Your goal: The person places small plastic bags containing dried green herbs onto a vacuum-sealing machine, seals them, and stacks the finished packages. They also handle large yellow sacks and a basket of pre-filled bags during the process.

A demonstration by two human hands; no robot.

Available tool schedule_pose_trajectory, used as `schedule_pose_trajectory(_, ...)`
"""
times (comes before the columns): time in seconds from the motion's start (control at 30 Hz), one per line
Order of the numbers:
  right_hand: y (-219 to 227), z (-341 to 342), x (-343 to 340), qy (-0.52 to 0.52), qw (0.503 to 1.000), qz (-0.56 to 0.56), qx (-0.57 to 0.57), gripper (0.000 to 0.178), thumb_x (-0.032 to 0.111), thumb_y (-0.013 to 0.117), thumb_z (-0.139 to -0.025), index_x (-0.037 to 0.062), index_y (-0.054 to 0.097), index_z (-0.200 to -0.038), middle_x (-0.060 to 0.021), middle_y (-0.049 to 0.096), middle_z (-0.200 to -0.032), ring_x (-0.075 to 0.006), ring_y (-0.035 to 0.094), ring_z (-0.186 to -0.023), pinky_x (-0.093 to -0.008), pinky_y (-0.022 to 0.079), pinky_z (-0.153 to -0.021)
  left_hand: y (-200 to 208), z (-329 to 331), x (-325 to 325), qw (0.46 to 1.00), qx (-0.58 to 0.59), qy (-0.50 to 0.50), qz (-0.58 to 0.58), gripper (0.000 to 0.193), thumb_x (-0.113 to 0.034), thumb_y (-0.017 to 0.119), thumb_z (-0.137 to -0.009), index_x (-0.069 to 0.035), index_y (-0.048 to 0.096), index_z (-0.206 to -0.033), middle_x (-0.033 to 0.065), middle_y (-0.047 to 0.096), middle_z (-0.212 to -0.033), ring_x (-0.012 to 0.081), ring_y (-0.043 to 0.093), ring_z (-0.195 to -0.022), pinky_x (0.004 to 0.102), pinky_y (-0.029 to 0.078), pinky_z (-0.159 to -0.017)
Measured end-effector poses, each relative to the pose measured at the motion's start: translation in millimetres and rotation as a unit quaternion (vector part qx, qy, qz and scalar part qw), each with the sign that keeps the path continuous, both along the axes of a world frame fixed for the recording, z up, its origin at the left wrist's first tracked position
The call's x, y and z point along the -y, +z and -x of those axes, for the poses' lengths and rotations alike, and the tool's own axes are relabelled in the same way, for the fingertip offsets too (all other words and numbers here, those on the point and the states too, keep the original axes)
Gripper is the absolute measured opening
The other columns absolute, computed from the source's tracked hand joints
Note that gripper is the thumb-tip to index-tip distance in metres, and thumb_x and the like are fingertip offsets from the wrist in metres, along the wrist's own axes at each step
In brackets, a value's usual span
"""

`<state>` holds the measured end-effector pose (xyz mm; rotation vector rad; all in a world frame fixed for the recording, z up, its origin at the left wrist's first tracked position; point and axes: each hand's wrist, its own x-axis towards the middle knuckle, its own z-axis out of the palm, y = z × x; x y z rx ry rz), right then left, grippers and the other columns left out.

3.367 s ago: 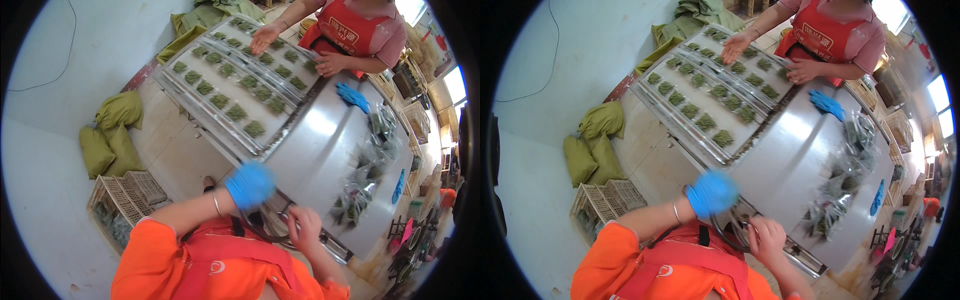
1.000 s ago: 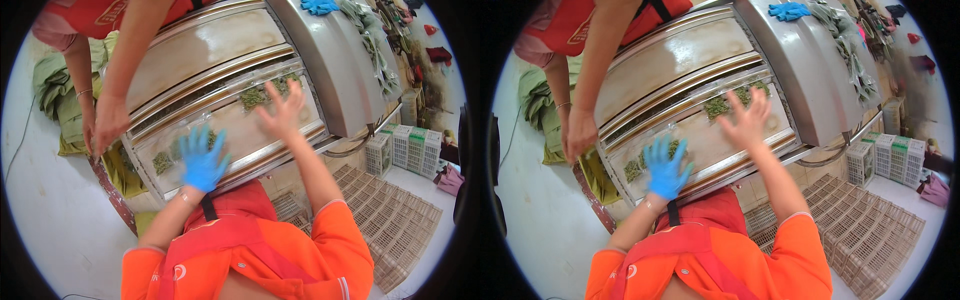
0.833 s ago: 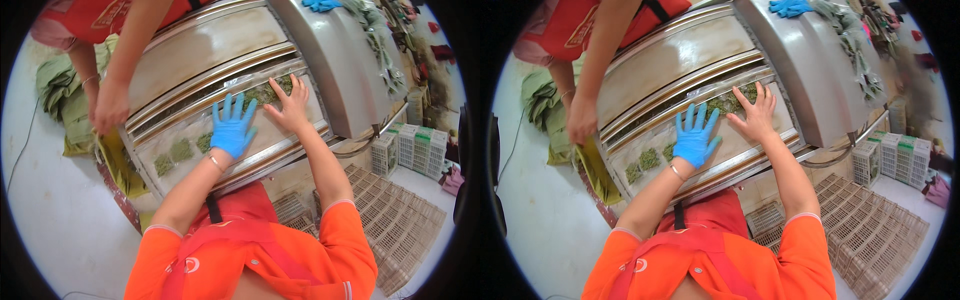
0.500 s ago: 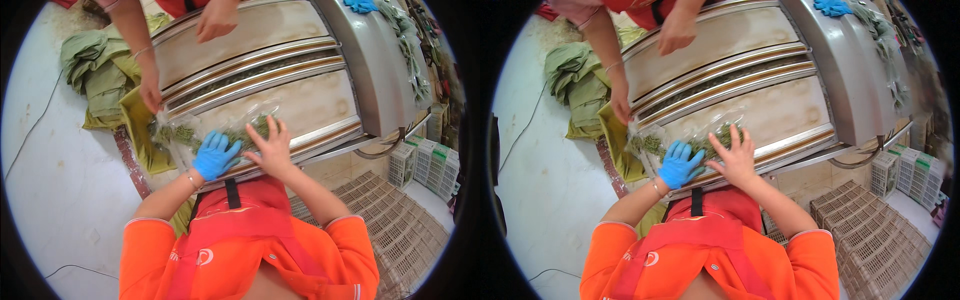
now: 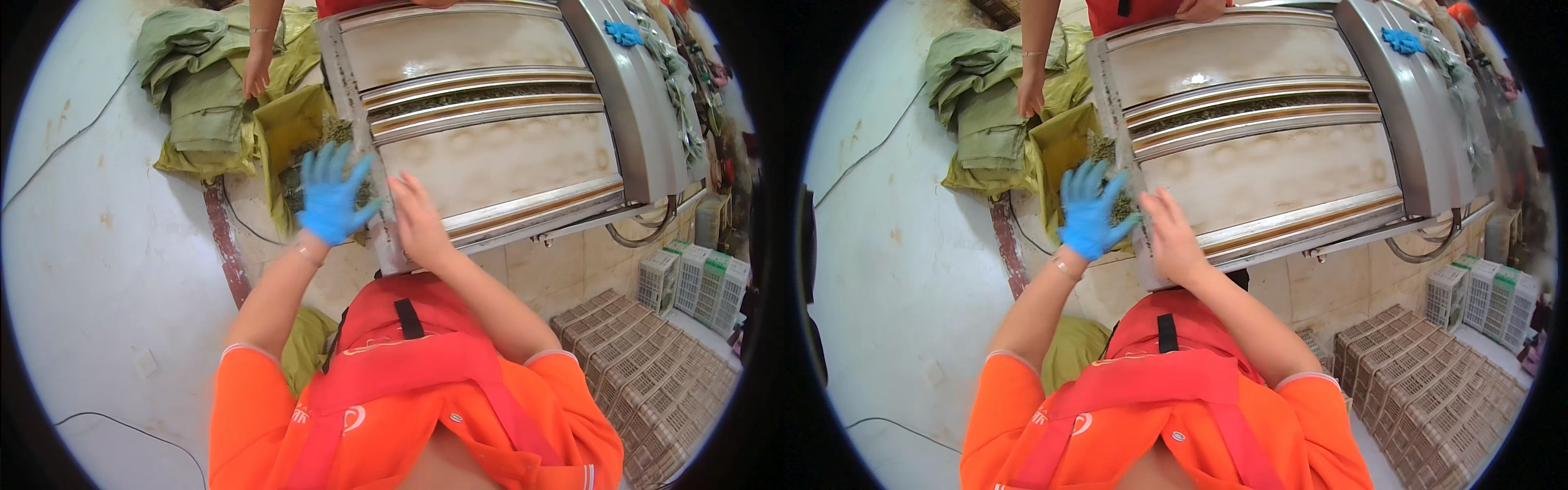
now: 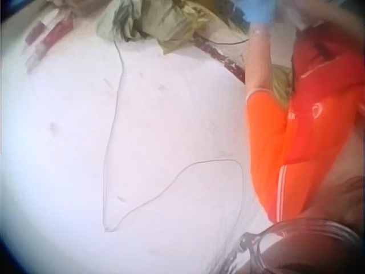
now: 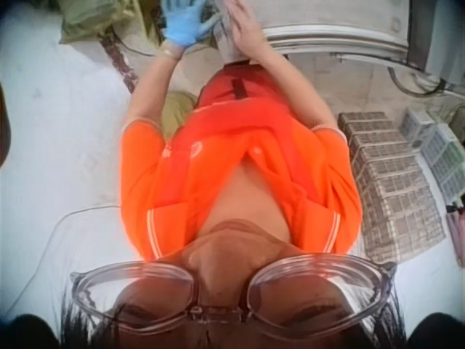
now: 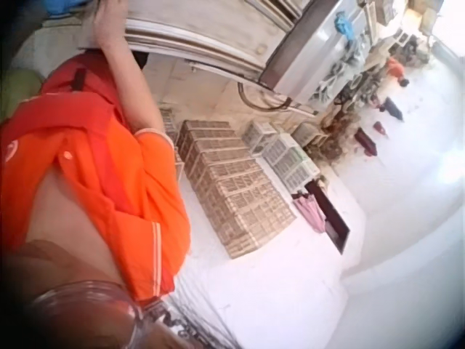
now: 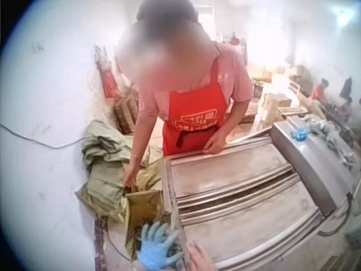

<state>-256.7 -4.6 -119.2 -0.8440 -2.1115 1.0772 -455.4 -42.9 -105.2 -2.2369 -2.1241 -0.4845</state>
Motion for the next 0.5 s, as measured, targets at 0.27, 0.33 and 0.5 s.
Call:
schedule_pose_trajectory(0.27, -7, -110, 48, -0.112, 0.988, 0.088, 0.051, 0.043, -0.011, 0.049, -0.091, -0.0001, 0.053, -0.132, -0.0152, 0.049, -0.136, -0.0213, 0.062, -0.113, -0.0274, 0.053, -0.081, -106, 27, 21, 0.98, -0.064, 0.159, 0.106, 0.061, -0.036, 0.057, -0.092, -0.016, 0.04, -0.147, 0.0145, 0.039, -0.151, 0.0329, 0.035, -0.14, 0.057, 0.018, -0.115)
schedule_pose_trajectory(0.33, -2, -126, 64, -0.104, 0.987, 0.11, 0.052, 0.043, -0.011, 0.049, -0.09, -0.0005, 0.053, -0.132, -0.0157, 0.05, -0.134, -0.0211, 0.063, -0.11, -0.0286, 0.053, -0.082, -105, 36, 58, 0.963, -0.036, 0.253, 0.085, 0.059, -0.033, 0.059, -0.091, -0.013, 0.043, -0.144, 0.0163, 0.042, -0.148, 0.0353, 0.037, -0.136, 0.0572, 0.021, -0.114)
schedule_pose_trajectory(0.5, 1, -106, 97, -0.014, 0.993, 0.116, 0.005, 0.037, -0.013, 0.053, -0.089, -0.0034, 0.057, -0.124, -0.0181, 0.053, -0.127, -0.0233, 0.066, -0.101, -0.03, 0.055, -0.081, -145, 67, 186, 0.796, 0.235, 0.536, 0.158, 0.056, -0.037, 0.057, -0.092, -0.008, 0.049, -0.139, 0.0191, 0.054, -0.134, 0.0339, 0.052, -0.119, 0.0491, 0.04, -0.1)
